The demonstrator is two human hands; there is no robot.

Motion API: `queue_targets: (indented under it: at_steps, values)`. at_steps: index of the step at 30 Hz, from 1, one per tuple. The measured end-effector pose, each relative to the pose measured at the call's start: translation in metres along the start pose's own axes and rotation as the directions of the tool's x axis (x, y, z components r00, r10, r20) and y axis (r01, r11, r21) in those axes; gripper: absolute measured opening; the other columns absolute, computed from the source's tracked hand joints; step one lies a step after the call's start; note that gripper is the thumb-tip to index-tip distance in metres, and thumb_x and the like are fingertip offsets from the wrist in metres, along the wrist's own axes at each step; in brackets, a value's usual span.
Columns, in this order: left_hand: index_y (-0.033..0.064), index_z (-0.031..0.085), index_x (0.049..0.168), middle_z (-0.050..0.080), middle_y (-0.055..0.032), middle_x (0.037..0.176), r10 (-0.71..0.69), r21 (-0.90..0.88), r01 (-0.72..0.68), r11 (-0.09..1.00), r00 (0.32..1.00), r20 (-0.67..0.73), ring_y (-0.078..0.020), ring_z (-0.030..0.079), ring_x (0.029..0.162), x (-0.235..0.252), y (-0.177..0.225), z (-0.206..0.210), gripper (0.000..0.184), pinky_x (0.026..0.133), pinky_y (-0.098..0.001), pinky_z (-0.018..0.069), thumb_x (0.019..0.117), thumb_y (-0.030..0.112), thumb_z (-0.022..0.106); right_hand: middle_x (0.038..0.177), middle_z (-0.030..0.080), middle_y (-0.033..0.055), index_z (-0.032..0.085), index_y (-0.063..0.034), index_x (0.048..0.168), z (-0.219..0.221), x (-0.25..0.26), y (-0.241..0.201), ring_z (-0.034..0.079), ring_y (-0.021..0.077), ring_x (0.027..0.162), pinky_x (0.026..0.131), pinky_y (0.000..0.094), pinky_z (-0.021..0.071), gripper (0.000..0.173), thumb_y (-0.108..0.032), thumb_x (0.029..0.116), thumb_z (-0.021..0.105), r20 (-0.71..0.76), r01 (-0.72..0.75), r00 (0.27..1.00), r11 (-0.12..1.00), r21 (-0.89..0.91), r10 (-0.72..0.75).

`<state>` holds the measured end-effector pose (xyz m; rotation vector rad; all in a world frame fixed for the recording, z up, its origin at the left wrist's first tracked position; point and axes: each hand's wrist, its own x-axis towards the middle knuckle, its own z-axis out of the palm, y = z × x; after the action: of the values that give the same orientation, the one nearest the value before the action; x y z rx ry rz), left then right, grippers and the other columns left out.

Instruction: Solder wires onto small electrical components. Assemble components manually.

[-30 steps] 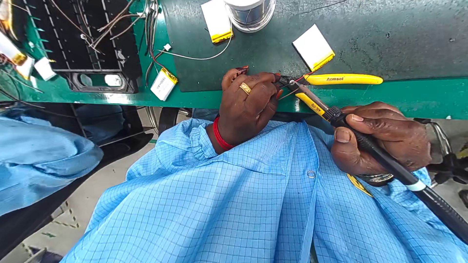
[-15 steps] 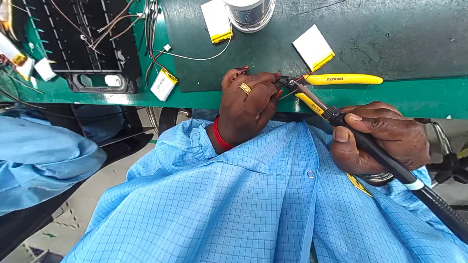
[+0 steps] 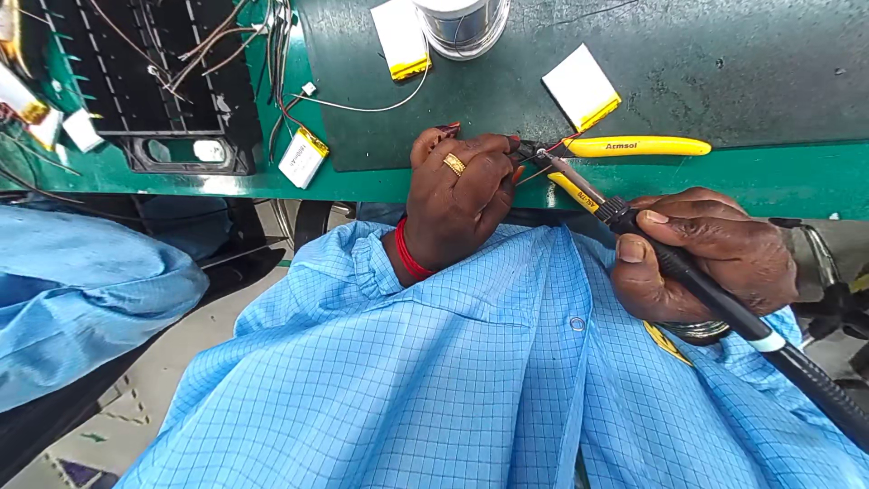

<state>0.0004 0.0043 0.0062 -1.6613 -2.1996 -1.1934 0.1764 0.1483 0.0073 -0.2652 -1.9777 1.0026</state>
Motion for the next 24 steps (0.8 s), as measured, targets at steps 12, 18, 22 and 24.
queue_targets:
  at_steps: [12,18,22,24]
  values:
    - [0.0039,0.068,0.094,0.075,-0.0142,0.099,0.0,-0.007,0.0,1.0,1.0,-0.004,-0.0209,0.069,0.097,0.0,0.0,-0.0001,0.017,0.1,-0.0428,0.041,0.1013,0.015,0.058,0.083,0.063,-0.0013,0.062,-0.0082,0.097,-0.0008,0.0004,-0.0005,0.064,0.0056,0.077,0.069,0.0198,0.0535,0.014,-0.022,0.0969,0.06,-0.001,-0.018,1.0,1.0,0.014,0.018]
    - [0.004,0.068,0.092,0.075,-0.0143,0.099,-0.004,-0.011,0.004,1.0,1.0,-0.004,-0.021,0.069,0.096,0.0003,-0.0001,-0.0002,0.016,0.099,-0.0428,0.0418,0.1004,0.014,0.059,0.083,0.063,-0.0009,0.062,-0.0081,0.098,-0.0011,0.0005,-0.0008,0.064,0.0058,0.076,0.069,0.0202,0.0534,0.014,-0.022,0.097,0.06,-0.002,-0.017,1.0,1.0,0.016,0.017]
    - [0.0038,0.067,0.092,0.075,-0.0147,0.099,-0.002,-0.025,0.002,1.0,1.0,-0.001,-0.0206,0.07,0.096,0.0006,-0.0005,-0.0006,0.016,0.099,-0.0427,0.0423,0.1009,0.015,0.059,0.083,0.063,-0.0007,0.062,-0.0078,0.098,-0.0015,0.0004,-0.0007,0.064,0.0059,0.077,0.069,0.0201,0.0532,0.015,-0.022,0.0972,0.06,-0.001,-0.017,1.0,1.0,0.016,0.017]
    - [0.0036,0.066,0.091,0.075,-0.0147,0.098,-0.005,-0.035,0.005,0.999,1.0,-0.003,-0.0207,0.07,0.096,0.001,-0.0006,-0.0009,0.016,0.099,-0.0426,0.0427,0.101,0.014,0.059,0.082,0.063,-0.0008,0.062,-0.0082,0.098,-0.0007,0.0001,-0.0007,0.064,0.0061,0.076,0.068,0.0204,0.0532,0.014,-0.022,0.0969,0.06,-0.007,-0.021,1.0,1.0,0.023,0.021]
